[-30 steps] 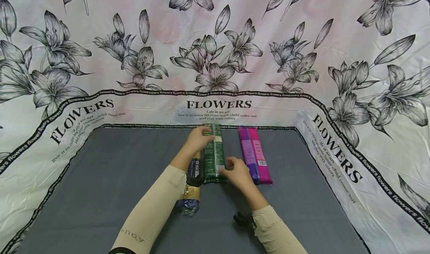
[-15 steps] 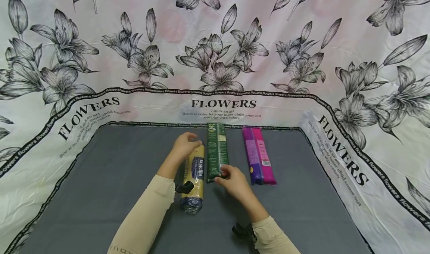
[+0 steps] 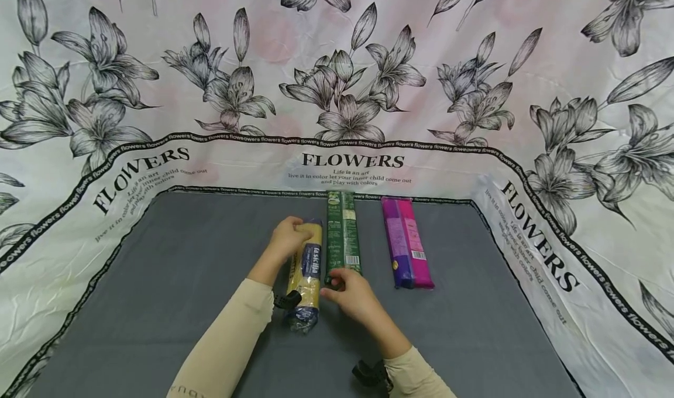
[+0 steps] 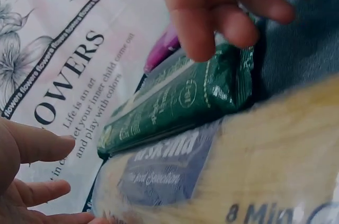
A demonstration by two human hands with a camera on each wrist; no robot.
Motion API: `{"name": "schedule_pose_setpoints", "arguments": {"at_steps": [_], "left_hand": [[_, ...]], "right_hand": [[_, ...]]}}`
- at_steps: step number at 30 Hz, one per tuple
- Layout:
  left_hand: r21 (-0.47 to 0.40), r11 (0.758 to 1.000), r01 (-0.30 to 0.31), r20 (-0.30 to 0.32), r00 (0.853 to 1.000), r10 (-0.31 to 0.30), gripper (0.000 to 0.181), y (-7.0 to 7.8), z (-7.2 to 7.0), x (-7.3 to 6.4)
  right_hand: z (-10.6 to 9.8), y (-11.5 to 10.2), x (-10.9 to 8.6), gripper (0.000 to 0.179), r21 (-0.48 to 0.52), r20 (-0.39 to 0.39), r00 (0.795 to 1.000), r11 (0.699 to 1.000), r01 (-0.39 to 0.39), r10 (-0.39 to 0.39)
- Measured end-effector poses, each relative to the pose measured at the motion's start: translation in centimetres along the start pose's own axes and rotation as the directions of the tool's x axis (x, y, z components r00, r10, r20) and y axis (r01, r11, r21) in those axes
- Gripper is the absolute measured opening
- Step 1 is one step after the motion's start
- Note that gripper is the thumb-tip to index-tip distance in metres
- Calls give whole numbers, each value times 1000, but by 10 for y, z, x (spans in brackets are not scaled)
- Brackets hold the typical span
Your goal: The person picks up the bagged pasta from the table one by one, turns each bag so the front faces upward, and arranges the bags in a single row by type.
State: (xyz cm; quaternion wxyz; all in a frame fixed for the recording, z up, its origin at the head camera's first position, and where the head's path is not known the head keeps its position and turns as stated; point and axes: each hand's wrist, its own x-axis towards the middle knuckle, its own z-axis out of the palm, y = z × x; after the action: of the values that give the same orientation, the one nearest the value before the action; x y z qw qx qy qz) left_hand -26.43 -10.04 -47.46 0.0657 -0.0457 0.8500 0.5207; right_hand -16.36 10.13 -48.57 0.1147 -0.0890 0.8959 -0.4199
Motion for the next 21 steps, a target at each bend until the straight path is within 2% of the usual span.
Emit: {"name": "schedule_pose_setpoints", "arguments": {"at_steps": [6, 12, 16, 21], "left_hand": [[77, 996, 37, -28, 999, -35, 67, -5, -5, 12], [153, 987, 49, 19, 998, -52, 75, -12, -7, 21], [240, 970, 34, 36, 998, -44, 77, -14, -7, 27], [320, 947, 41, 34, 998, -54, 74, -15, -7, 36]], "right_hand": [[9, -2, 0, 53, -12, 22, 1000, 1000, 16, -16], [21, 2, 1, 58, -68, 29, 998, 996, 49, -47], [28, 3, -1, 62, -129, 25, 998, 990, 52, -50], [33, 0, -3, 70, -183, 29, 1000, 983, 6, -1]]}}
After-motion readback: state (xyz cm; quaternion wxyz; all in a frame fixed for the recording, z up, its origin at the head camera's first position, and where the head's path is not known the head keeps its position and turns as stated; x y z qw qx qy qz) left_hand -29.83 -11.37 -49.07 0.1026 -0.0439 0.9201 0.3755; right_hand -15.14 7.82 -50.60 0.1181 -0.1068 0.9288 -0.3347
